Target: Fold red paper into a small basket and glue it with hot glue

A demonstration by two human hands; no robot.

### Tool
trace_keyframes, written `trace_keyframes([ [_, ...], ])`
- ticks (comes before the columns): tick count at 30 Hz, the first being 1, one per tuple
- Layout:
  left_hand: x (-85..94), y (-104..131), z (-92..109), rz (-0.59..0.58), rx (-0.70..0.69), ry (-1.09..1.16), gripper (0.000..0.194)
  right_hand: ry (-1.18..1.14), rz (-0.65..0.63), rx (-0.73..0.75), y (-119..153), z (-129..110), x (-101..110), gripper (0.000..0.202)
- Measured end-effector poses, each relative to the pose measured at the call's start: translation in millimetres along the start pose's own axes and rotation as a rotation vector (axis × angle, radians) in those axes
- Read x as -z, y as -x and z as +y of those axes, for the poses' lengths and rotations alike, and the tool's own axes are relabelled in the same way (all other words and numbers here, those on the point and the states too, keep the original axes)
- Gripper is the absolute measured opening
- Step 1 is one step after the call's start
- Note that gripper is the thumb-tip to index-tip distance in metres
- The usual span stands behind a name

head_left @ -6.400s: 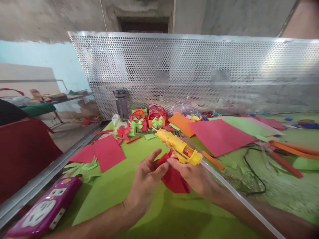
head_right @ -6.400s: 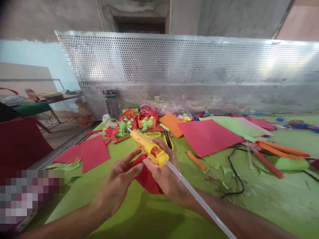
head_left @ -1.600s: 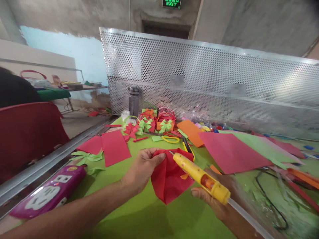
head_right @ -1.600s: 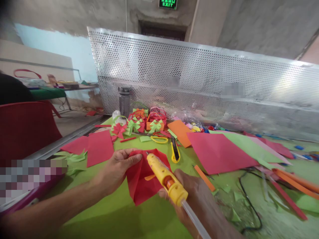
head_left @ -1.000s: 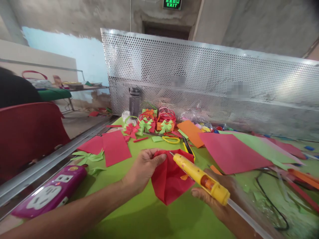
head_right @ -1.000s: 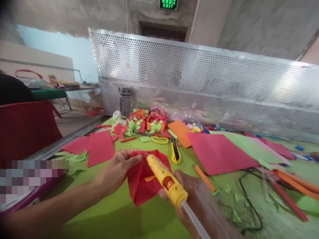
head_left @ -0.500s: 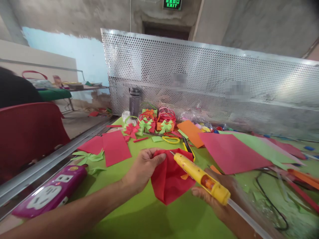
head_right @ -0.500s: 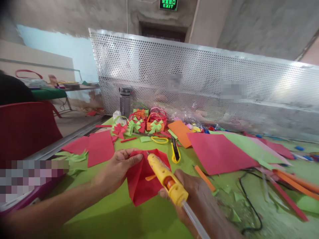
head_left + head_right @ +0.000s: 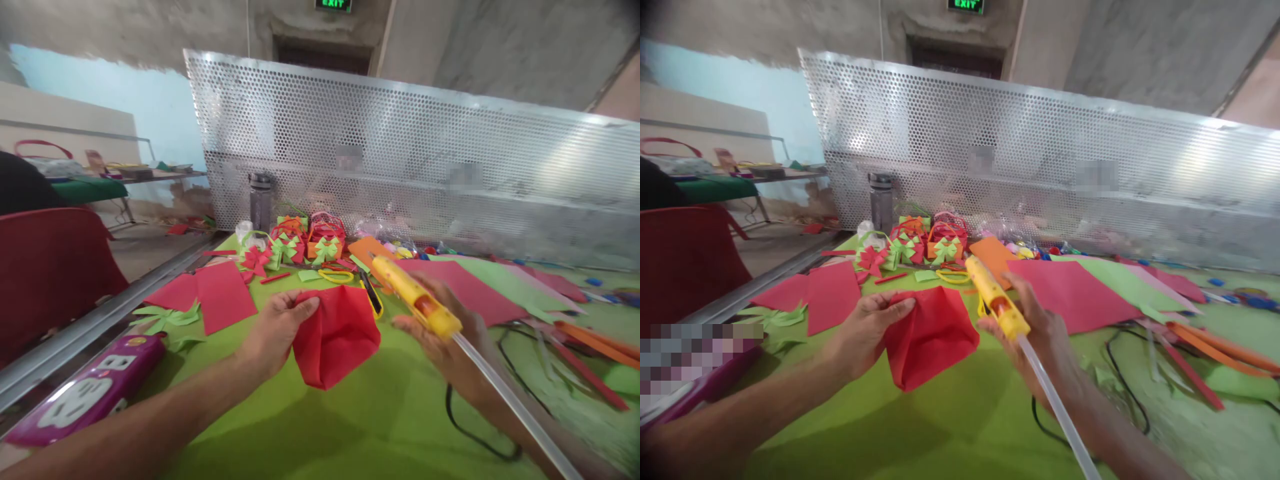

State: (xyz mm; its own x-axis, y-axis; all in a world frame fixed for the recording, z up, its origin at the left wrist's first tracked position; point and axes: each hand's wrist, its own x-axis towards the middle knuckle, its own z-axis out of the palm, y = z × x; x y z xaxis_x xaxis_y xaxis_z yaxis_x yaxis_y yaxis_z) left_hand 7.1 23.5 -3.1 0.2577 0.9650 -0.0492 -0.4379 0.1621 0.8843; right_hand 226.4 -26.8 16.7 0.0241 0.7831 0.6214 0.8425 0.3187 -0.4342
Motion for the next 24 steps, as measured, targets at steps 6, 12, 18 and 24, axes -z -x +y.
trace_keyframes([
  [6, 5.0, -6.9, 6.3, 0.047, -0.151, -0.081, 0.017, 0.338, -0.182, -0.051, -33.1, 29.3, 10.4, 0.060],
  [12, 4.6, -8.7, 12.3, 0.088, -0.213, -0.064, 0.023, 0.528, -0.432, -0.050, -33.0, 41.3, 11.7, 0.065],
  [18, 2.0, -5.4, 11.7, 0.054, -0.115, 0.002, 0.021, 0.704, -0.406, 0.111, -0.3, 67.5, -2.7, 0.054],
  [24, -2.0, -0.5, 8.9, 0.001, 0.017, 0.049, 0.016, 0.768, -0.227, 0.377, 50.9, 98.4, -12.3, 0.055],
])
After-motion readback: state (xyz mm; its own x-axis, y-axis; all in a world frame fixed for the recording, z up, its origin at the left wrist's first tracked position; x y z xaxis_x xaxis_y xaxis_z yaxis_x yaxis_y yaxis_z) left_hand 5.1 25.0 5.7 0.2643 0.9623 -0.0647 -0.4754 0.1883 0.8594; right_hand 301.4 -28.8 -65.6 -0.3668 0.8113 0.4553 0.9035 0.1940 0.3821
